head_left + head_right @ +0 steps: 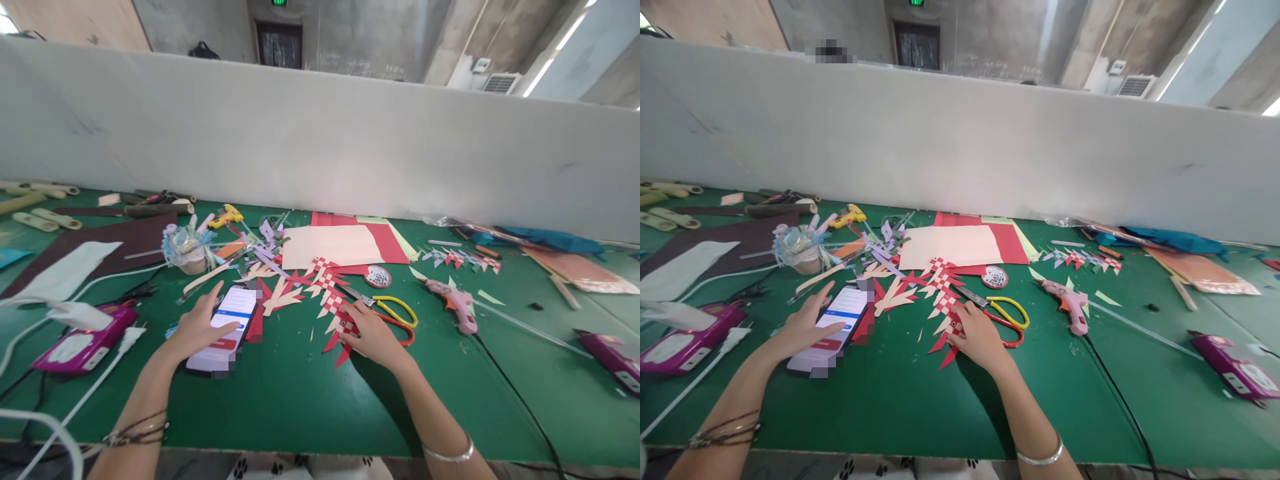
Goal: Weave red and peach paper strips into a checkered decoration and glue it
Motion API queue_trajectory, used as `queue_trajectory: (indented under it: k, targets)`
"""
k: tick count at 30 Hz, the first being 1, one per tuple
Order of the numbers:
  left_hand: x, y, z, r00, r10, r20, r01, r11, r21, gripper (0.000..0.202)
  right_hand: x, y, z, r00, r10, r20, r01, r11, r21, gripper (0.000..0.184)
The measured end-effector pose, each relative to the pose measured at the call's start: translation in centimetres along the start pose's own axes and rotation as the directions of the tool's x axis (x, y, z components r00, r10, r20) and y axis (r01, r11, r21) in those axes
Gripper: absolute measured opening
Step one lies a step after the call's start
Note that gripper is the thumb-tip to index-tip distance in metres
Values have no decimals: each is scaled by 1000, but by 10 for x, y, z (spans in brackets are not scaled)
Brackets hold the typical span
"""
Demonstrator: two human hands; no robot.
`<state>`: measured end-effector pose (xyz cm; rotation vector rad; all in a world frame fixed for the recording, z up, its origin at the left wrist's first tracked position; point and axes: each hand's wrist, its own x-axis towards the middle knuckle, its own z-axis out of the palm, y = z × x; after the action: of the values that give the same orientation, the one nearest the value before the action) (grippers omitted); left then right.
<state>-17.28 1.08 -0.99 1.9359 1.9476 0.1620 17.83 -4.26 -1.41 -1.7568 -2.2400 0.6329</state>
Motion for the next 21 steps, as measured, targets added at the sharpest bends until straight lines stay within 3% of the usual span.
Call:
queue_trajectory:
  k: [9,13,16,19,21]
  targets:
    - [0,5,5,999,-11,-31,12,999,50,98,-1,-1,0,1000,5,0,-5,1000,10,48]
    - [0,0,4,998,2,-67,-4,999,-35,83,-1,-2,-1,1000,3,-5,-3,1000,7,47]
    - [4,-4,-5,987,-7,-161,-3,998,-65,69,-1,-1,0,1000,-5,-11,5,1000,7,45]
    - [12,-12,-19,939,-43,-340,73,995,74,50,-1,-1,0,1000,-13,-18,13,1000,9,44]
    - [20,-20,-27,914,-66,-400,153,970,189,45,-1,0,0,1000,-11,-16,11,1000,9,44]
